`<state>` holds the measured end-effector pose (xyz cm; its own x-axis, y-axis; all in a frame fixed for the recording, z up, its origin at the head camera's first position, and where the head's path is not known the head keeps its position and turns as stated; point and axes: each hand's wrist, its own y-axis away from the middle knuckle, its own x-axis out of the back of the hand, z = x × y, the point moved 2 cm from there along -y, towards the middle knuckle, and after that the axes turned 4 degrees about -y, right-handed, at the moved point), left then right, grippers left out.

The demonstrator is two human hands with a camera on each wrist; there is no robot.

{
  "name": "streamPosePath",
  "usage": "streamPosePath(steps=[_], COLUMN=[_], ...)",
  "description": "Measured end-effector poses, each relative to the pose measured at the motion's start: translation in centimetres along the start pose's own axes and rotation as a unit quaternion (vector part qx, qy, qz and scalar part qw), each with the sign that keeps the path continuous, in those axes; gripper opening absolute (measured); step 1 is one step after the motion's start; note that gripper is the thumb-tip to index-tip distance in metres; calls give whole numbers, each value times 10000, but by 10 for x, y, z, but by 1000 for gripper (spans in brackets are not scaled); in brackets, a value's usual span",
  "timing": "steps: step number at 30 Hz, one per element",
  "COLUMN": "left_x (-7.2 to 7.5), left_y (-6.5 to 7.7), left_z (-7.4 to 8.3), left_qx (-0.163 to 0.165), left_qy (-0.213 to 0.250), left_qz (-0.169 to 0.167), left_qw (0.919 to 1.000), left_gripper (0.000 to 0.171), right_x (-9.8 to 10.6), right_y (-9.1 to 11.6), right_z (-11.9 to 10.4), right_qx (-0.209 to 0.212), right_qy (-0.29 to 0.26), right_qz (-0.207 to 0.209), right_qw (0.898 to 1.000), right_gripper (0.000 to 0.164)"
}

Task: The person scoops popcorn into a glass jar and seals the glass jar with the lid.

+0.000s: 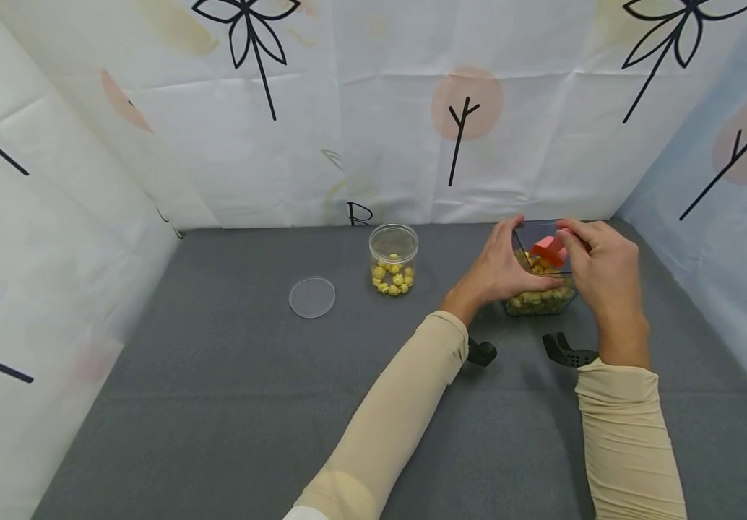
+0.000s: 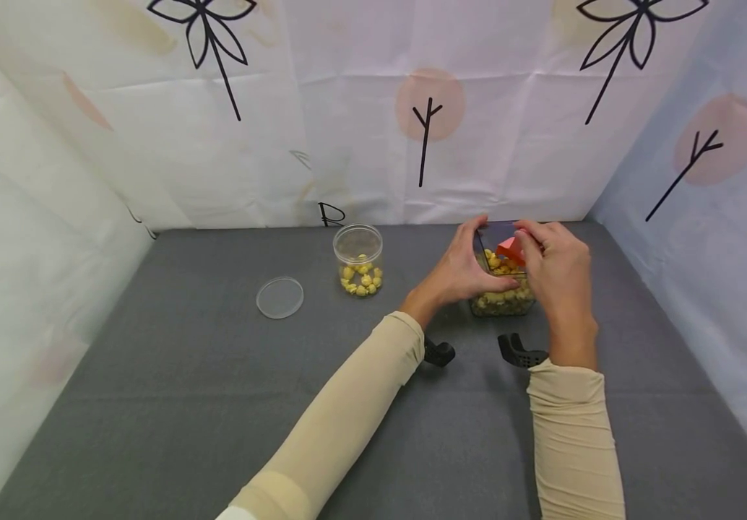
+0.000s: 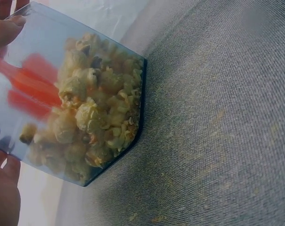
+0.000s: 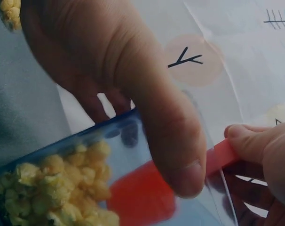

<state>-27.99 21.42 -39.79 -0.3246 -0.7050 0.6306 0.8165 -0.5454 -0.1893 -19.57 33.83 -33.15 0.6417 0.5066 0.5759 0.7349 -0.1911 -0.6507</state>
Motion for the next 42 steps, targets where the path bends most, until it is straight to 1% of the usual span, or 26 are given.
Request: streamPosePath(steps=[6, 11, 13, 15, 20, 22, 25, 29, 31, 33, 36, 38, 40, 42], left_x=[-1, -1, -2, -2, -3, -3, -2, -3, -3, -3, -3, -3, -3, -3], left_y=[1, 1, 1, 2, 2, 2, 2, 1, 1, 1, 0, 0, 1, 1], left_z=[0, 0, 1, 1, 0, 0, 0, 0, 0, 0, 0, 0, 0, 0], left_qx=[3, 6, 8, 21, 41, 38, 52, 64, 52, 40, 28, 39, 61, 83], left_qy=[149, 229, 250, 278, 364, 376, 370, 343, 351, 368, 376, 363, 348, 346], left_qz=[-18, 31, 35, 29, 15, 13, 17, 7, -1, 6, 29, 20, -2, -14], left_qw=[9999, 9997, 9997, 9996, 9993, 9993, 9993, 9994, 9994, 9993, 9993, 9993, 9994, 9994], left_gripper=[117, 117, 118, 118, 118, 118, 118, 118, 117, 117, 117, 117, 117, 117], right_x=[1, 2, 3, 4, 5, 5, 7, 9, 10, 8, 6, 5, 5, 5], right_y=[1, 1, 2, 2, 2, 2, 2, 2, 2, 1, 1, 1, 1, 1], right_z=[2, 3, 3, 4, 5, 5, 3, 1, 1, 2, 3, 3, 4, 5], right_qx=[-301, -892, -1066, -1074, -815, -772, -840, -952, -978, -986, -1019, -1101, -1227, -1323], right_qy=[55, 8, -12, 18, 108, 151, 211, 116, 145, 183, 300, 301, 335, 321], right_qz=[-107, -182, -191, -220, -411, -530, -704, -555, -555, -673, -987, -1041, -1013, -901], right_qw=[9995, 9959, 9941, 9940, 9958, 9955, 9938, 9938, 9936, 9927, 9894, 9880, 9867, 9866], right_gripper=[24, 33, 35, 35, 33, 33, 35, 35, 35, 36, 39, 41, 43, 44])
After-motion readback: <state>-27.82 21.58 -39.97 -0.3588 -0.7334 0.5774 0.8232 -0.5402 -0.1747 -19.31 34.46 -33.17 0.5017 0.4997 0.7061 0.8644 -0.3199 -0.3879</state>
